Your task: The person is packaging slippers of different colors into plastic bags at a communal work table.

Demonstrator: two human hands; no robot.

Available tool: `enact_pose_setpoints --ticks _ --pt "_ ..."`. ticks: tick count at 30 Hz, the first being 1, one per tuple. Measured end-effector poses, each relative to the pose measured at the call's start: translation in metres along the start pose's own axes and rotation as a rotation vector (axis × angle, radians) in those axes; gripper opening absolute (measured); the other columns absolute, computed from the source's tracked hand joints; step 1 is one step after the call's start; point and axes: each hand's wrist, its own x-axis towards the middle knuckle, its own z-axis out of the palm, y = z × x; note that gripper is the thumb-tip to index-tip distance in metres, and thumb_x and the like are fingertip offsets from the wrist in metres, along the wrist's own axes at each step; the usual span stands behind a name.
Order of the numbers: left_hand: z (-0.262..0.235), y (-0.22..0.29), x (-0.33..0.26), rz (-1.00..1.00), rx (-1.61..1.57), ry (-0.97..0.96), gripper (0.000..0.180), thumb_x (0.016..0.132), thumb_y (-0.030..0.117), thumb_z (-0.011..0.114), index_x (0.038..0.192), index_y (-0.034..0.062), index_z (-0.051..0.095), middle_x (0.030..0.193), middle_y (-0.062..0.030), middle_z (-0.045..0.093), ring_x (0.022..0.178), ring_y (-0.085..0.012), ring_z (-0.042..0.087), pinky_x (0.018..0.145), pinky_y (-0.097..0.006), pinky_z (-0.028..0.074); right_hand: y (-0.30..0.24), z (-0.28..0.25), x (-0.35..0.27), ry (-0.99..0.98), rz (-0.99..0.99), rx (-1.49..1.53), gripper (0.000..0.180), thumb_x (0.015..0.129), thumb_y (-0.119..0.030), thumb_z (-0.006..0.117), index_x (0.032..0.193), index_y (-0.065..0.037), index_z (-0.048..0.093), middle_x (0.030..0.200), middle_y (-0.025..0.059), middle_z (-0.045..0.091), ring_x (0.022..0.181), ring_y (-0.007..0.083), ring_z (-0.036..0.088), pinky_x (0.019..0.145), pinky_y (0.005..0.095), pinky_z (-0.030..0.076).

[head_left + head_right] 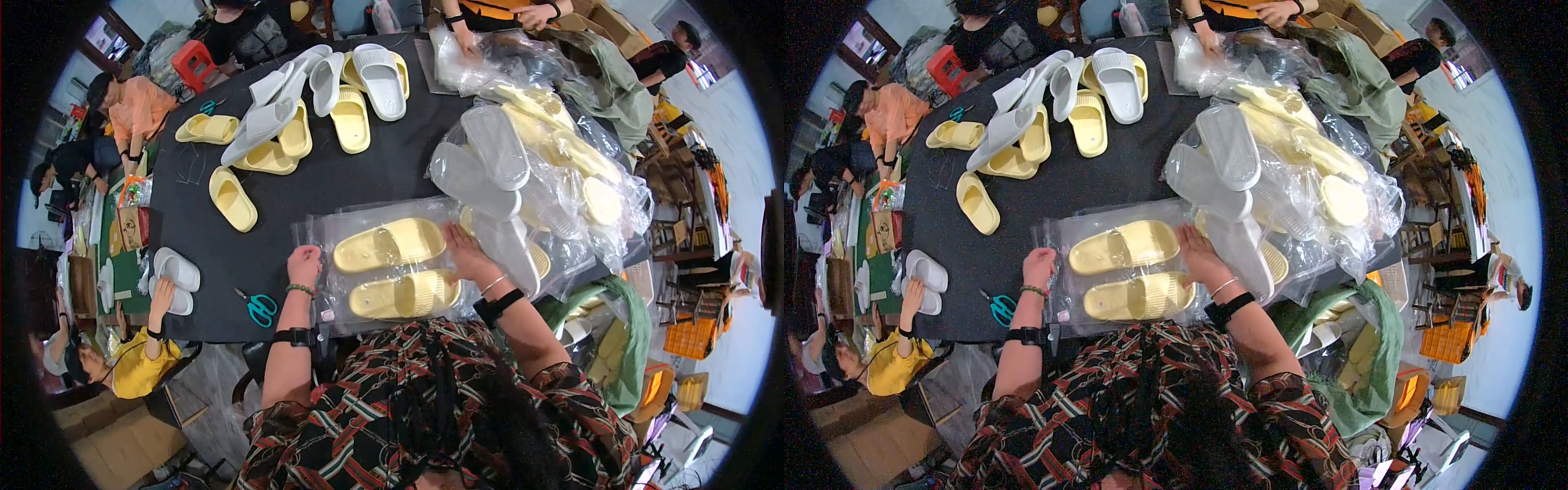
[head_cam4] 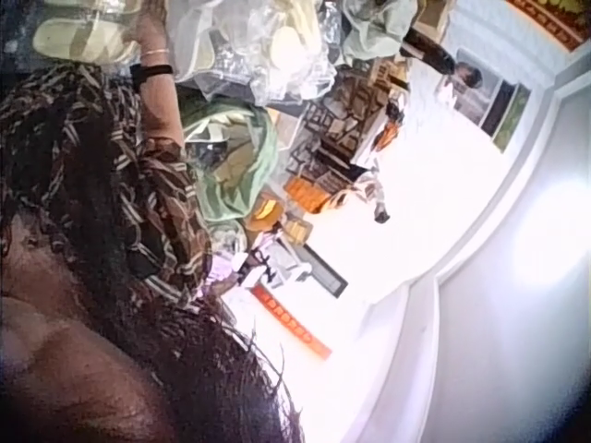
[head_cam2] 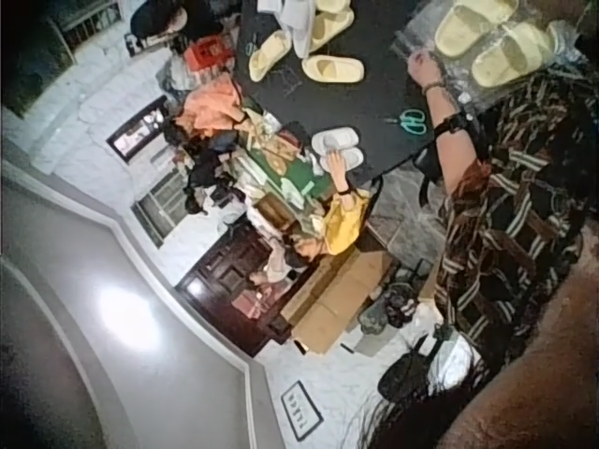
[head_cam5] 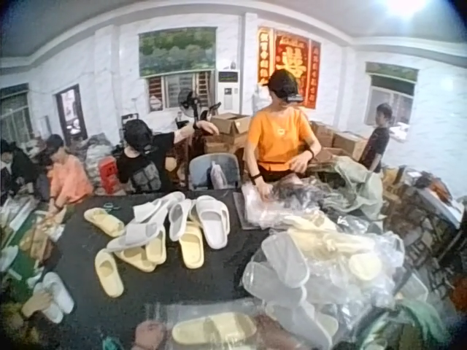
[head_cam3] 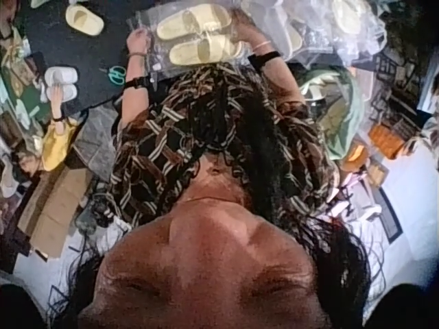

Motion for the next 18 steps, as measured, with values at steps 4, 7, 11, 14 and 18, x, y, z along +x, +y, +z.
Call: enact_pose_setpoints --ticks 4,7,11,14,18 --pt "-0.055 -0.037 0.023 0.173 0.288 0.285 0.028 0.087 0.026 0.065 0.098 0.0024 0.058 0.073 -0.0026 0.060 0.058 -0.0094 0.053 0.053 -0.025 0.042 -0.015 0.002 0.015 0.013 -0.064 0.027 0.140 0.041 -0.026 0.088 0.146 0.001 -0.002 0.152 0.0237 0.007 0.142 0.0383 0.005 0.114 0.0453 0.013" --pt "-0.019 -0.010 0.017 0.072 0.297 0.158 0.041 0.083 0.035 0.069 0.103 0.0014 0.057 0.080 -0.0051 0.063 0.068 -0.0120 0.057 0.061 -0.027 0.046 -0.007 0.001 0.009 -0.021 -0.015 0.015 0.141 0.041 -0.027 0.088 0.146 0.001 -0.002 0.152 0.0236 0.006 0.142 0.0384 0.005 0.114 0.0469 0.012" --pt "0.000 0.021 0.008 -0.228 0.326 -0.351 0.042 0.081 0.031 0.072 0.107 0.0018 0.059 0.077 -0.0056 0.064 0.062 -0.0114 0.058 0.055 -0.026 0.047 -0.014 -0.010 0.002 -0.029 -0.025 0.005 0.141 0.041 -0.027 0.089 0.146 0.001 -0.001 0.152 0.0236 0.006 0.142 0.0388 0.004 0.114 0.0478 0.013" --pt "0.001 0.022 0.003 -0.255 0.226 -0.367 0.033 0.081 0.024 0.072 0.104 0.0031 0.060 0.074 -0.0043 0.062 0.057 -0.0087 0.055 0.049 -0.024 0.044 -0.024 -0.020 -0.002 -0.019 -0.055 -0.028 0.142 0.040 -0.026 0.090 0.146 0.000 -0.001 0.152 0.0233 0.006 0.142 0.0392 0.005 0.113 0.0484 0.016" --pt "-0.014 0.013 0.000 -0.161 0.059 -0.301 0.019 0.089 0.019 0.060 0.097 0.0025 0.055 0.069 -0.0033 0.058 0.056 -0.0140 0.057 0.048 -0.026 0.044 -0.035 -0.027 -0.008 0.030 -0.100 -0.088 0.141 0.039 -0.024 0.090 0.146 0.000 0.001 0.152 0.0226 0.007 0.142 0.0390 0.006 0.113 0.0485 0.017"
